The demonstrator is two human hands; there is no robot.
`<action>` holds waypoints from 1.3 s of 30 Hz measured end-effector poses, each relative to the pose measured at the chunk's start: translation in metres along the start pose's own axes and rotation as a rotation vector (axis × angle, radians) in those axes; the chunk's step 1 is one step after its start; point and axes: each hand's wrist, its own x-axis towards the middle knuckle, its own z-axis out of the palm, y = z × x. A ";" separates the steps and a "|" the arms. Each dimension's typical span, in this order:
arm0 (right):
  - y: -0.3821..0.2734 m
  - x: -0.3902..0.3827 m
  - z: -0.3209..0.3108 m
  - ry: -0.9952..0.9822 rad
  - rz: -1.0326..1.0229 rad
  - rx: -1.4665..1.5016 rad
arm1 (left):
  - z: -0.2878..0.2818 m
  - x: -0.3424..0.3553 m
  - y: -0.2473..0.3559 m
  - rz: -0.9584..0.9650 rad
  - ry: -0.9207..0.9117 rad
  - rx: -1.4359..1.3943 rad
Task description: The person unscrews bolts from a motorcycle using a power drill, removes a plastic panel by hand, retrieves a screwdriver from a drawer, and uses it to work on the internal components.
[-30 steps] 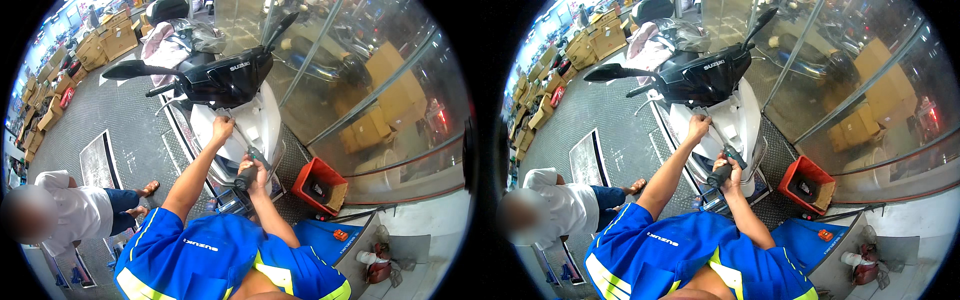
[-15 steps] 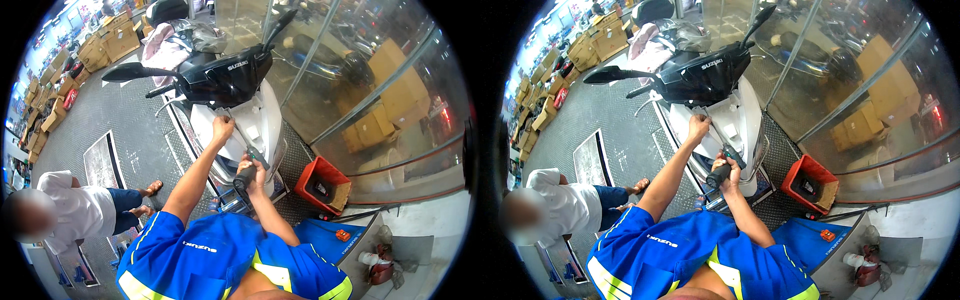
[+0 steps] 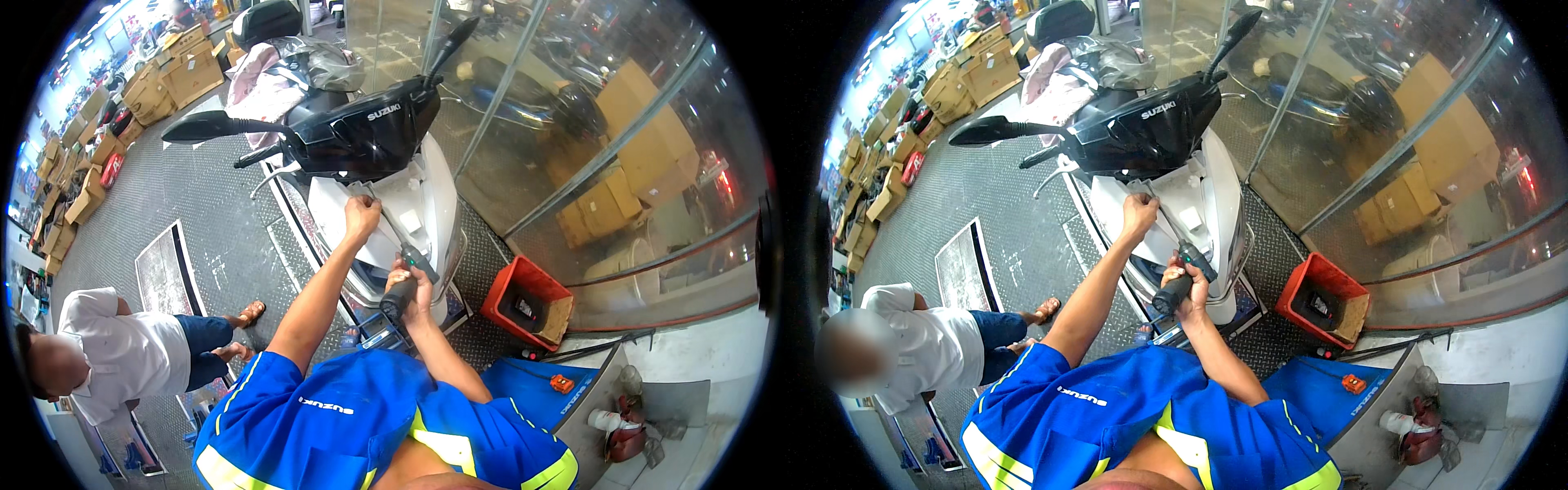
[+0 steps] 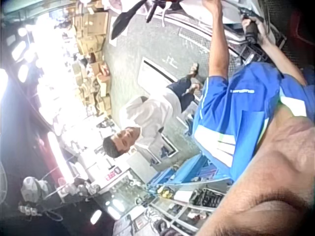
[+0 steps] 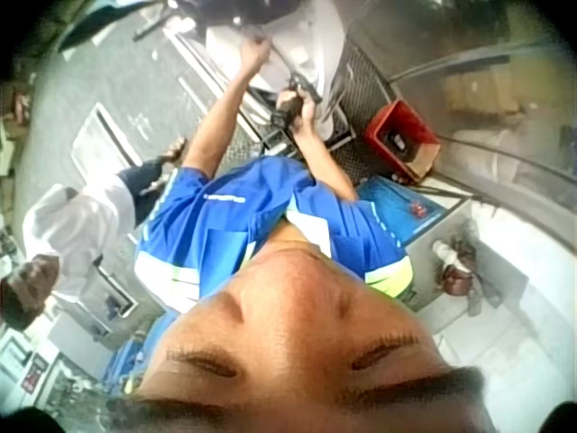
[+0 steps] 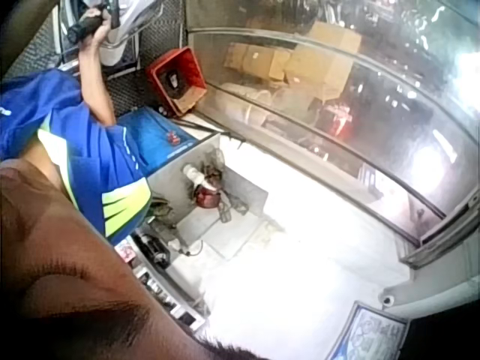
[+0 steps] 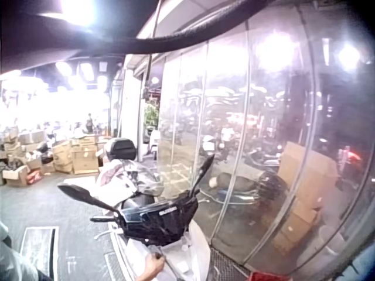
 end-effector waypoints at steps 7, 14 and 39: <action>0.000 0.001 -0.002 0.015 0.004 0.024 | -0.006 -0.007 0.011 0.009 0.007 -0.002; -0.008 0.009 -0.012 -0.016 0.017 0.027 | 0.005 -0.005 0.009 0.055 0.138 0.157; -0.014 -0.008 -0.009 0.036 0.057 0.060 | 0.028 0.036 0.021 -0.233 0.473 -0.212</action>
